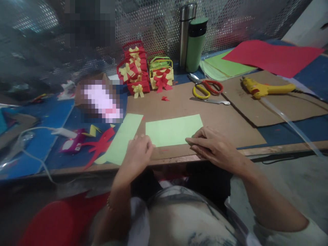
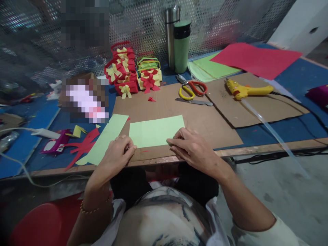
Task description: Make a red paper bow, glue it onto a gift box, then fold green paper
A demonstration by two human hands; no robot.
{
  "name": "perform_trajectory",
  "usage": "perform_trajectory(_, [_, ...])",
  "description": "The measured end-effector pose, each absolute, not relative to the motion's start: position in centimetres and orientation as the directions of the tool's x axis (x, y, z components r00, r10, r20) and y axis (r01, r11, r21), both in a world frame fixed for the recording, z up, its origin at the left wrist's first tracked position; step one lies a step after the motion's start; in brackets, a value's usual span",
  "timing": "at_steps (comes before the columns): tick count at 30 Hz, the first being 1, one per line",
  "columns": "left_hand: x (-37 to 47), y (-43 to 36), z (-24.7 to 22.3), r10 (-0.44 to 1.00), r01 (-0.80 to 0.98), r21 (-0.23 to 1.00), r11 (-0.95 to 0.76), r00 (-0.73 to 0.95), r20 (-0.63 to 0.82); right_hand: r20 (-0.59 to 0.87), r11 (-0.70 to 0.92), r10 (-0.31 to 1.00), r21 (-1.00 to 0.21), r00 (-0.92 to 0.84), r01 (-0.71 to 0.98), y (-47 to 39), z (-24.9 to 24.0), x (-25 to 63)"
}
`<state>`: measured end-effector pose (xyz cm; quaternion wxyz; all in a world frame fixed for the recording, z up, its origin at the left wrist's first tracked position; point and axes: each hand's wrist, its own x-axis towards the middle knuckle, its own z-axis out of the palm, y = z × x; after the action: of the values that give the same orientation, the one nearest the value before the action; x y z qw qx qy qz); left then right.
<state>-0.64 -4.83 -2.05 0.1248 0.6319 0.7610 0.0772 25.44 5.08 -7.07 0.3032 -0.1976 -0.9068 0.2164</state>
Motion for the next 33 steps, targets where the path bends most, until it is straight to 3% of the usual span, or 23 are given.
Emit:
perform_trajectory(25, [-2.8, -5.8, -2.0, 0.977, 0.933, 0.290, 0.214, -0.198, -0.082, 0.460, 0.827, 0.492, -0.513, -0.739, 0.231, 5.1, -7.2, 25.5])
perform_trajectory(29, [-2.7, -5.6, -2.0, 0.975, 0.946, 0.239, 0.219, -0.204, -0.086, 0.470, 0.836, 0.483, -0.499, -0.739, 0.229, 5.1, -7.2, 25.5])
perform_trajectory(33, [-1.5, -5.8, -1.6, 0.969, 0.968, 0.090, 0.234, -0.225, -0.098, 0.470, 0.835, 0.487, -0.497, -0.736, 0.236, 5.1, -7.1, 25.4])
